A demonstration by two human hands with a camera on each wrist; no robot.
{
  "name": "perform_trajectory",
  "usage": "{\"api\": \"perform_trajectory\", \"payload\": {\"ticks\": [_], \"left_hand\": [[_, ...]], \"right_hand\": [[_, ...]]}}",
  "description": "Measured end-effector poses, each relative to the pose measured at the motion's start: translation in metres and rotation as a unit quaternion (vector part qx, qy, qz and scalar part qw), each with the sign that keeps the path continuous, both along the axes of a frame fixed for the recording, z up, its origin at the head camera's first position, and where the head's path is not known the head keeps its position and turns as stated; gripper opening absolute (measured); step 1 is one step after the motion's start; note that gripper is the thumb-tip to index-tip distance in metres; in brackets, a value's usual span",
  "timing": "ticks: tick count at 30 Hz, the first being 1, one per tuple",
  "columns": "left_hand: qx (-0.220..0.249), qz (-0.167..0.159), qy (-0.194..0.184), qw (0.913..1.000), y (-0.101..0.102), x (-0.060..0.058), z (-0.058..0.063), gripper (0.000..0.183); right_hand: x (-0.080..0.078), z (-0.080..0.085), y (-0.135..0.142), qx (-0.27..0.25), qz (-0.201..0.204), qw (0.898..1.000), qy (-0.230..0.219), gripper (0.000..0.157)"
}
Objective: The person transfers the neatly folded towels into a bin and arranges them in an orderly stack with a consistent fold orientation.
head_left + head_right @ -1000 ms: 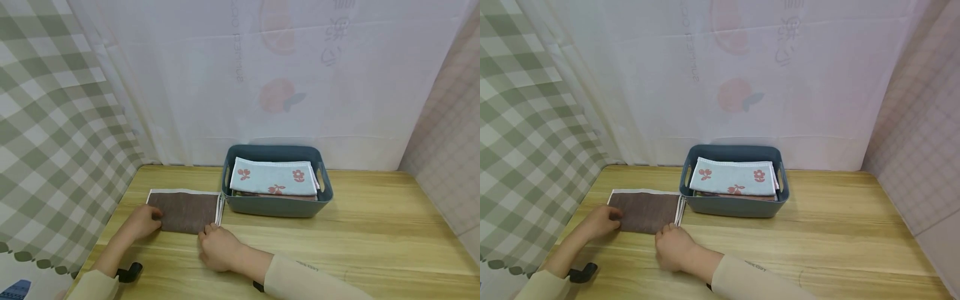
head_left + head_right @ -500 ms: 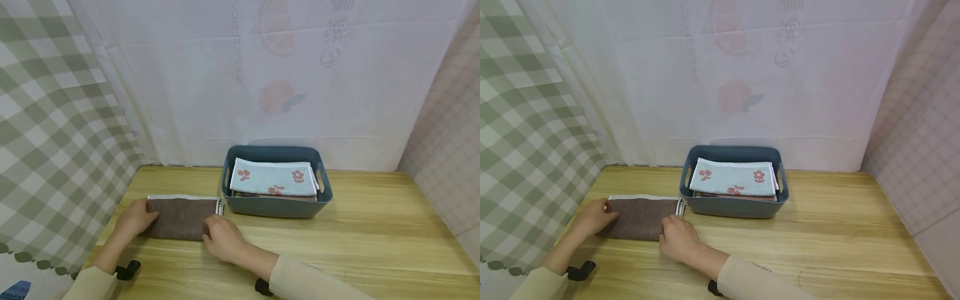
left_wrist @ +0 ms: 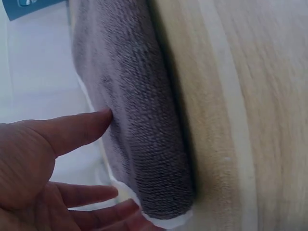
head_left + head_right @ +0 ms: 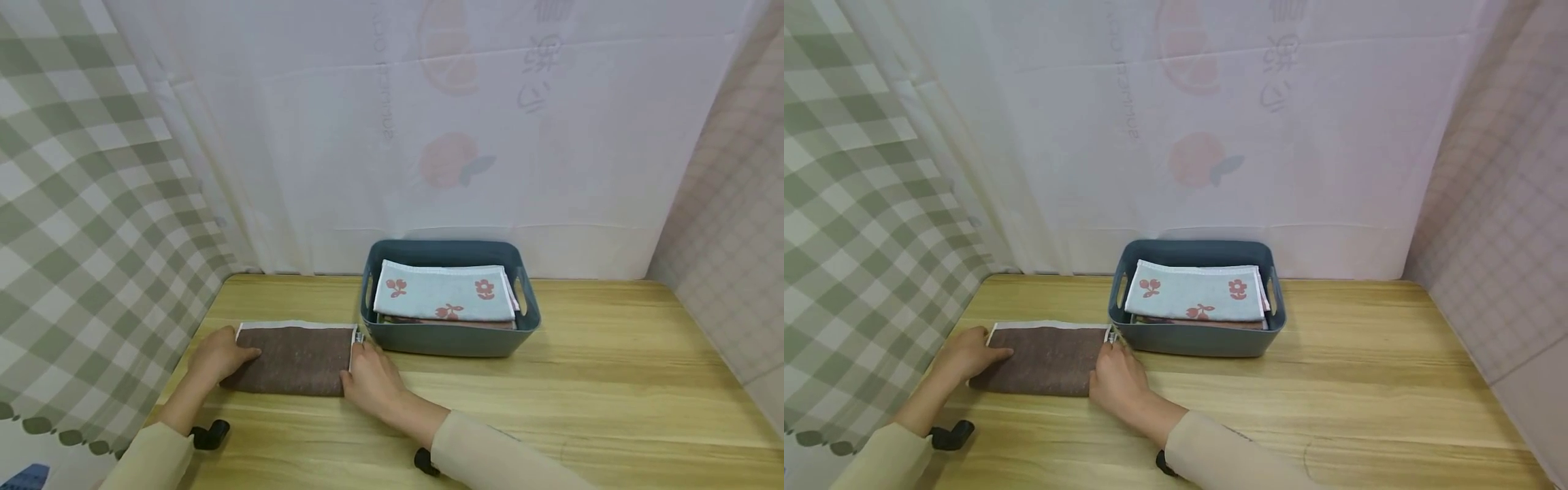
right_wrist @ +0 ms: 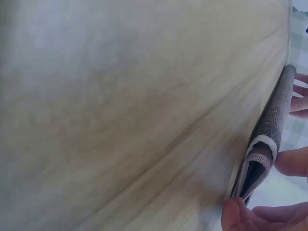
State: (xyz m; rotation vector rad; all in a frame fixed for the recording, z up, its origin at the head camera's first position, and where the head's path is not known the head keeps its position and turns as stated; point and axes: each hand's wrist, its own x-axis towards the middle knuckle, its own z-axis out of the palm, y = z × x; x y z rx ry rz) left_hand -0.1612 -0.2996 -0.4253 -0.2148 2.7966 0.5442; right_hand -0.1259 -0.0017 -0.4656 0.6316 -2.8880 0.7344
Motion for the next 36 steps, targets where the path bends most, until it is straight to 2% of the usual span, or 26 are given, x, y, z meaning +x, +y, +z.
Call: {"api": "perform_trajectory", "payload": {"ticks": [6,11,14,20,24,25,27,30,34,35,36], "left_hand": [[0.031,0.009,0.009,0.9994,-0.003,-0.001,-0.008,0.046],[0.047,0.017,0.018,0.9986,-0.004,-0.001,-0.012,0.043],[0.072,0.033,0.012,0.9968,-0.005,-0.002,-0.015,0.044],[0.094,0.047,-0.01,0.9944,-0.006,-0.001,-0.018,0.073],[0.12,0.058,-0.015,0.991,-0.006,0.0,-0.017,0.074],[0.132,0.061,-0.016,0.9893,-0.006,-0.001,-0.018,0.074],[0.156,0.066,-0.021,0.9853,-0.008,-0.002,-0.019,0.075],[0.194,0.073,-0.03,0.9777,-0.011,-0.004,-0.021,0.078],[0.228,0.085,-0.063,0.9678,-0.014,-0.004,-0.021,0.079],[0.237,0.09,-0.073,0.9644,-0.015,-0.004,-0.02,0.08],[0.242,0.093,-0.082,0.9624,-0.016,-0.004,-0.019,0.081]], "right_hand": [[-0.004,-0.001,-0.002,0.013,-0.019,1.0,-0.016,0.036],[-0.006,0.001,-0.007,0.008,-0.04,0.998,-0.052,0.039],[-0.006,0.001,-0.009,-0.004,-0.057,0.995,-0.078,0.039],[-0.006,0.002,-0.012,-0.092,-0.092,0.985,-0.112,0.033],[-0.007,0.004,-0.013,-0.172,-0.099,0.971,-0.135,0.026],[-0.008,0.005,-0.013,-0.196,-0.104,0.964,-0.148,0.025],[-0.01,0.006,-0.014,-0.257,-0.116,0.94,-0.19,0.023],[-0.012,0.011,-0.016,-0.329,-0.139,0.899,-0.252,0.025],[-0.01,0.017,-0.016,-0.393,-0.16,0.845,-0.326,0.029],[-0.008,0.018,-0.017,-0.409,-0.165,0.83,-0.343,0.027],[-0.007,0.018,-0.018,-0.432,-0.169,0.809,-0.361,0.024]]}}
